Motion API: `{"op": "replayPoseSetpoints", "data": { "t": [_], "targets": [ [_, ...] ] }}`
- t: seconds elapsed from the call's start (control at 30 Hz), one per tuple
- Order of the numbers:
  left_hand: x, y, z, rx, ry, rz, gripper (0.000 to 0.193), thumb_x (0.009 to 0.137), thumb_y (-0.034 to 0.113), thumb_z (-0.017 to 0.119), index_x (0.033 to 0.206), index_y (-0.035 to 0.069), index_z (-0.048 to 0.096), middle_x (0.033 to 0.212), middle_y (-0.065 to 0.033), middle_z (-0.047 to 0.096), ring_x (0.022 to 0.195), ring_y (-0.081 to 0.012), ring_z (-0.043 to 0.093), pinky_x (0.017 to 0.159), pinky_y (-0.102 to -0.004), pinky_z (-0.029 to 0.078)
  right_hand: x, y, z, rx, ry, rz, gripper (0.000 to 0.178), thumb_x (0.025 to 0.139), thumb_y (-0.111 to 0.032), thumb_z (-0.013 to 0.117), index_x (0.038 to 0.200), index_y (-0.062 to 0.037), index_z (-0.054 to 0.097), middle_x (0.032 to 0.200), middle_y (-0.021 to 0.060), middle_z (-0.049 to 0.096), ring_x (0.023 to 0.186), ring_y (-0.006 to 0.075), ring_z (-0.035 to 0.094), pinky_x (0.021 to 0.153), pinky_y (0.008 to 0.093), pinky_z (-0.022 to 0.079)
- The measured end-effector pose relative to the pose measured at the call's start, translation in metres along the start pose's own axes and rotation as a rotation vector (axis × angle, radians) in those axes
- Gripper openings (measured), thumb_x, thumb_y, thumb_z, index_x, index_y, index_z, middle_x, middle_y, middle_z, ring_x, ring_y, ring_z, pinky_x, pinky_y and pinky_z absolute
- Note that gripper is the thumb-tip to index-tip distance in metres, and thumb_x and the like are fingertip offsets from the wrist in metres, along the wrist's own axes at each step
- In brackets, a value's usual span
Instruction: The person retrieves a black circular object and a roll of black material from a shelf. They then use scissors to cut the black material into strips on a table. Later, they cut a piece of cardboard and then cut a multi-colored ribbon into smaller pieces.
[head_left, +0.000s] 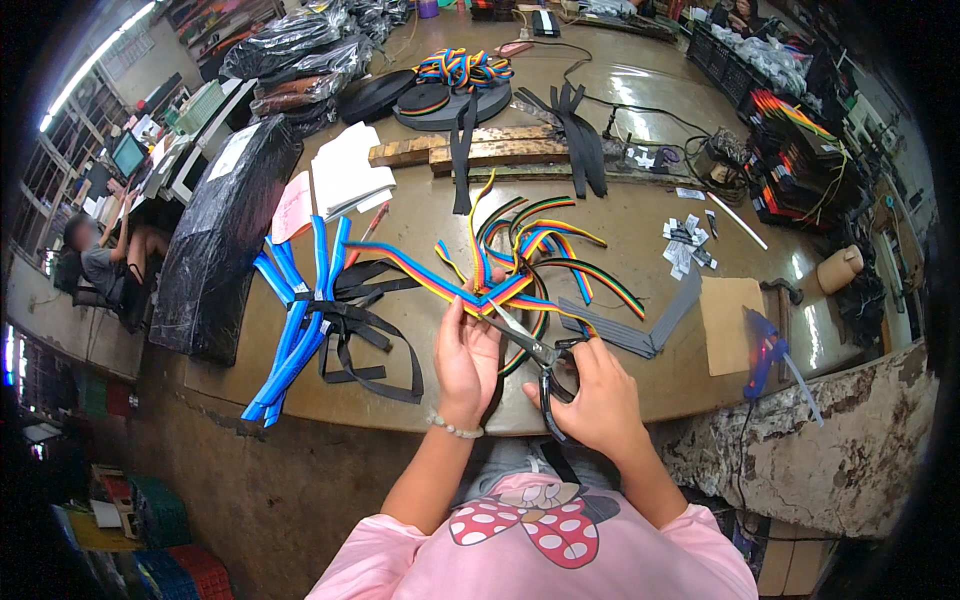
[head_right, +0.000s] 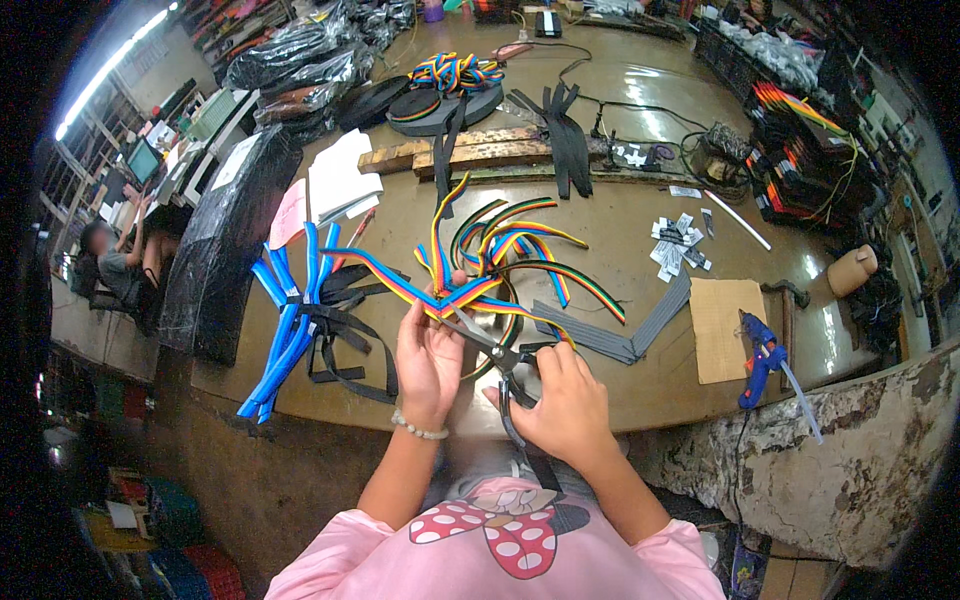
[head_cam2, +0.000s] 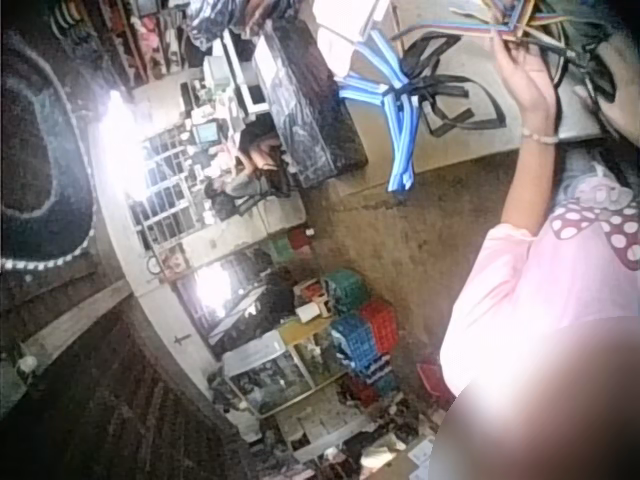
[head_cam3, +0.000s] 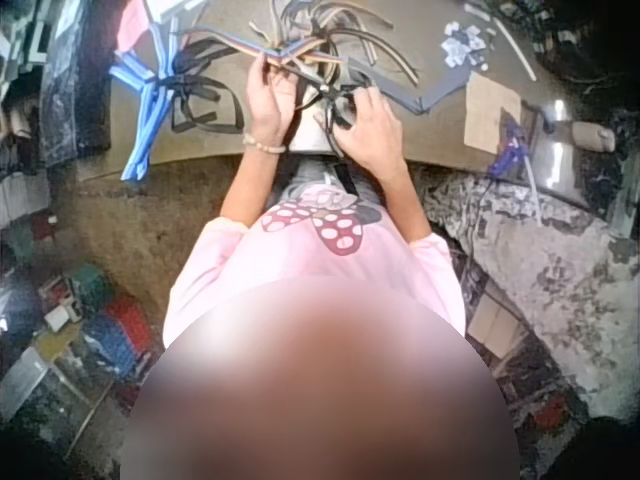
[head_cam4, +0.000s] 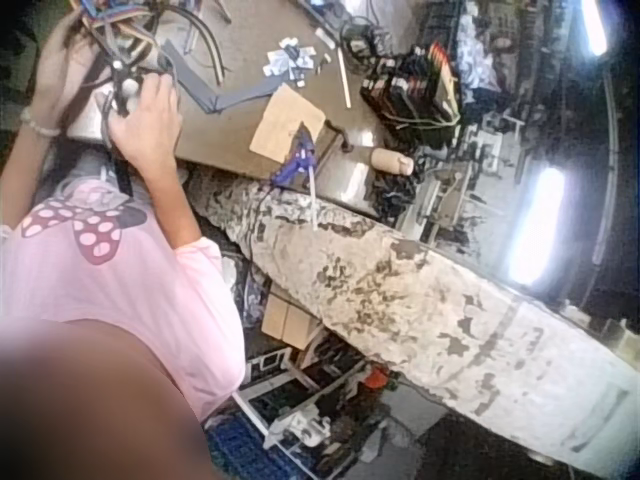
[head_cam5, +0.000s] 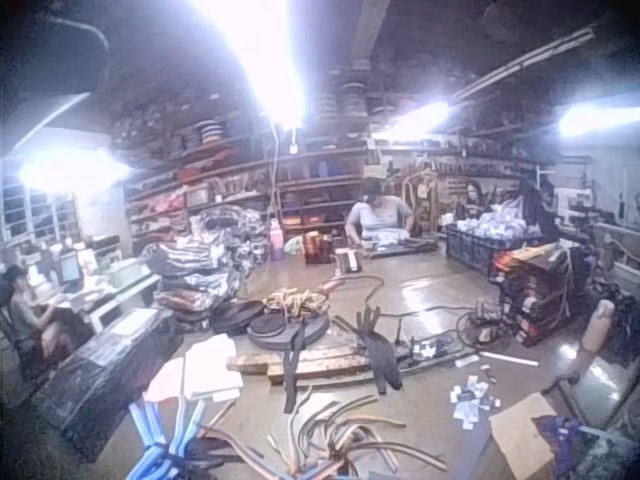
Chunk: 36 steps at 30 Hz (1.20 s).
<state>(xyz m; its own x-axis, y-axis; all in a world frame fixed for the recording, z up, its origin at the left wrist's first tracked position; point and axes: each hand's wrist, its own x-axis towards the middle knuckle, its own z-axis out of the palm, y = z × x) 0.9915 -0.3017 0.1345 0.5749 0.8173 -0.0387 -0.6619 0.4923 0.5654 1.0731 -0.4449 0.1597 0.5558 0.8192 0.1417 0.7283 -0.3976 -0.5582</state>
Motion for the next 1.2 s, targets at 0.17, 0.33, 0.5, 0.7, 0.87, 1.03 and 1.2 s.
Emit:
{"op": "replayPoseSetpoints", "data": {
  "t": [0.17, 0.33, 0.5, 0.7, 0.87, 1.03, 1.2],
  "targets": [
    [-0.003, -0.003, 0.001, 0.191, -0.05, 0.081, 0.043, 0.1, 0.026, 0.032, 0.125, -0.006, 0.044, 0.12, -0.016, 0.055, 0.112, -0.022, 0.053, 0.098, -0.0345, 0.04, 0.0, -0.005, -0.007, 0.008, -0.136, 0.037, 0.056, 0.073, -0.055, 0.066, 0.087, -0.0028, 0.051, 0.088, 0.0147, 0.054, 0.085, 0.0347, 0.058, 0.069, 0.0444, 0.047],
    [-0.002, -0.001, -0.003, 0.347, -0.035, 0.097, 0.044, 0.1, 0.028, 0.031, 0.125, -0.007, 0.042, 0.124, -0.0169, 0.053, 0.113, -0.0236, 0.053, 0.098, -0.0359, 0.042, 0.0, -0.011, -0.006, 0.055, -0.152, 0.081, 0.053, 0.074, -0.05, 0.067, 0.084, -0.0012, 0.051, 0.082, 0.015, 0.055, 0.077, 0.0348, 0.058, 0.066, 0.0423, 0.046],
    [-0.002, 0.0, -0.005, 0.34, -0.03, 0.102, 0.045, 0.1, 0.029, 0.033, 0.127, -0.006, 0.041, 0.127, -0.0173, 0.051, 0.115, -0.0241, 0.053, 0.098, -0.0352, 0.042, 0.0, -0.014, -0.005, 0.119, -0.193, 0.126, 0.053, 0.074, -0.052, 0.067, 0.084, -0.0017, 0.051, 0.082, 0.0153, 0.055, 0.078, 0.0352, 0.059, 0.068, 0.0434, 0.047],
    [-0.002, 0.001, -0.006, 0.361, -0.069, 0.126, 0.046, 0.099, 0.029, 0.034, 0.127, -0.006, 0.04, 0.129, -0.0182, 0.049, 0.117, -0.0257, 0.051, 0.099, -0.0353, 0.042, -0.004, -0.015, -0.009, 0.072, -0.135, 0.072, 0.053, 0.074, -0.05, 0.068, 0.084, -0.0012, 0.05, 0.082, 0.0155, 0.055, 0.078, 0.035, 0.059, 0.067, 0.043, 0.047],
    [-0.005, 0.002, -0.004, 0.325, -0.066, 0.089, 0.045, 0.1, 0.027, 0.032, 0.128, -0.007, 0.039, 0.13, -0.0191, 0.048, 0.12, -0.0281, 0.048, 0.102, -0.0369, 0.039, -0.003, -0.016, -0.01, 0.071, -0.116, 0.049, 0.054, 0.075, -0.052, 0.066, 0.086, -0.0012, 0.051, 0.084, 0.0167, 0.056, 0.08, 0.036, 0.059, 0.068, 0.0439, 0.047],
    [-0.008, 0.001, -0.004, 0.276, -0.062, 0.067, 0.046, 0.1, 0.026, 0.027, 0.129, -0.009, 0.038, 0.131, -0.0204, 0.046, 0.122, -0.0303, 0.046, 0.104, -0.0388, 0.037, 0.0, -0.016, -0.008, 0.079, -0.299, 0.144, 0.058, 0.077, -0.057, 0.061, 0.089, -0.0006, 0.051, 0.087, 0.0194, 0.058, 0.082, 0.0377, 0.06, 0.07, 0.0446, 0.048],
    [-0.006, 0.0, -0.008, 0.261, -0.095, 0.05, 0.045, 0.101, 0.025, 0.025, 0.131, -0.007, 0.035, 0.133, -0.0202, 0.044, 0.124, -0.029, 0.044, 0.104, -0.0389, 0.036, 0.001, -0.018, -0.001, 0.131, -0.276, 0.152, 0.059, 0.078, -0.057, 0.059, 0.089, 0.0005, 0.052, 0.09, 0.0217, 0.059, 0.084, 0.0388, 0.061, 0.071, 0.046, 0.048]
  ]
}}
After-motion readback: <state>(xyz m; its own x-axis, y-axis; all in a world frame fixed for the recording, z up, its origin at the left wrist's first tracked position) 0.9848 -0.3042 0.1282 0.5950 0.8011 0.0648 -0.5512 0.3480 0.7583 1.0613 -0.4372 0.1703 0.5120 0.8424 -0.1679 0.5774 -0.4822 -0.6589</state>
